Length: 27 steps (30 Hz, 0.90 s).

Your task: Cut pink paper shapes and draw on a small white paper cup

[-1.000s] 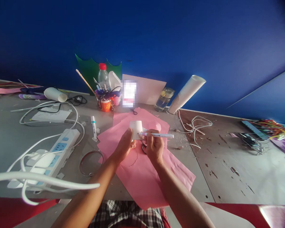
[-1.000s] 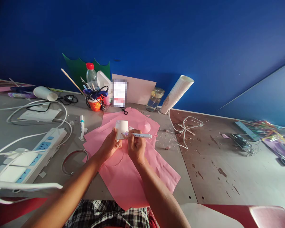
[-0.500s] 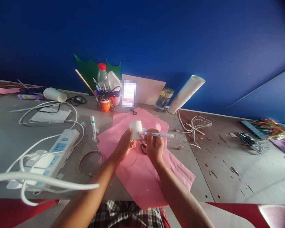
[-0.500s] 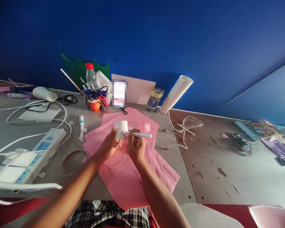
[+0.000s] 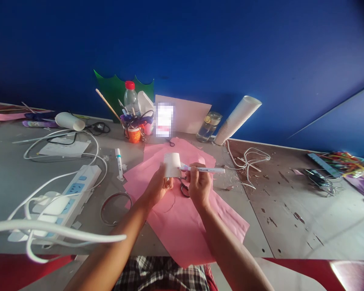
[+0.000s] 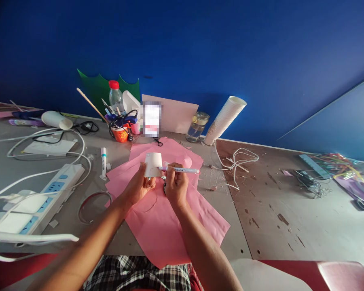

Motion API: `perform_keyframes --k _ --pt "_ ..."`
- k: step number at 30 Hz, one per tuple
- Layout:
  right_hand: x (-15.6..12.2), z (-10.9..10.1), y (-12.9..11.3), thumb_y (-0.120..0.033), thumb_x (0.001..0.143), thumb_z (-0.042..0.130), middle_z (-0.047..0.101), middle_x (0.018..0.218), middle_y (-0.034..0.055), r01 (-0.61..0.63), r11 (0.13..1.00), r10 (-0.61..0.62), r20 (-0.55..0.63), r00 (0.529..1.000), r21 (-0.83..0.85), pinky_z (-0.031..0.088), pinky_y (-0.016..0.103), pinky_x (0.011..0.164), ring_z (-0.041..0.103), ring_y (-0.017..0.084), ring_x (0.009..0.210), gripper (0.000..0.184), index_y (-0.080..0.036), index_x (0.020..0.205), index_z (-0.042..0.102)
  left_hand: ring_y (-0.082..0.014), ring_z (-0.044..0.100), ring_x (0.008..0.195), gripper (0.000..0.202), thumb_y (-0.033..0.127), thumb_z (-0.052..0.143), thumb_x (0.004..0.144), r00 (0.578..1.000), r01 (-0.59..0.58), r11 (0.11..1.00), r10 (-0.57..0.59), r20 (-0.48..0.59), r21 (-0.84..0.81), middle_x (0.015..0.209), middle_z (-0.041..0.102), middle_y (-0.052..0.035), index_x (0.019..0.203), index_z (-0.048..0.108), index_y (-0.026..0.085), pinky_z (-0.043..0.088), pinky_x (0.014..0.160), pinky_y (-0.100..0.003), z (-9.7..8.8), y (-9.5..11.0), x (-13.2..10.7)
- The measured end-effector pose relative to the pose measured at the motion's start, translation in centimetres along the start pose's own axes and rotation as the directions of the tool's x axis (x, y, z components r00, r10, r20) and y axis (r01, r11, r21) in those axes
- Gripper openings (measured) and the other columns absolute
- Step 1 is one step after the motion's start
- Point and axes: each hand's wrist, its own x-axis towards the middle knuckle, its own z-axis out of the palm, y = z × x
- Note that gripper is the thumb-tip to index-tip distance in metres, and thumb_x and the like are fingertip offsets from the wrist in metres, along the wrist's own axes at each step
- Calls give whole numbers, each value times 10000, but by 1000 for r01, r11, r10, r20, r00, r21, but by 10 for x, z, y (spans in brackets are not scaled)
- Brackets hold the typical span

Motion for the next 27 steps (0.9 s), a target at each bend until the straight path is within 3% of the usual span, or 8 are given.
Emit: perform_keyframes --k 6,11,16,27 --pt "2 1 0 -442 995 468 570 611 -30 -74 990 75 -8 997 118 412 217 452 462 92 462 301 -204 833 556 -81 253 451 718 857 410 814 999 17 999 -16 43 -27 463 338 52 628 540 176 311 508 -244 0 2 1" --pt "4 2 -2 -468 982 500 538 578 -51 -122 969 127 -11 992 215 459 227 482 515 104 485 292 -211 849 539 -76 247 445 736 854 391 823 997 64 995 -61 46 -76 466 340 56 692 593 158 308 507 -243 0 4 1" --pt "5 3 0 -507 967 517 481 562 -72 -168 944 177 -7 984 282 487 240 503 544 112 487 311 -218 855 533 -73 261 445 732 852 394 824 996 79 991 -73 60 -112 484 367 47 701 592 158 309 494 -239 -1 5 1" --pt "5 4 2 -532 926 565 513 571 -66 -232 918 247 -7 969 322 442 214 453 526 95 451 335 -213 828 537 -79 242 445 723 860 390 823 993 27 993 -13 119 -117 454 315 57 640 535 176 294 496 -249 2 10 0"
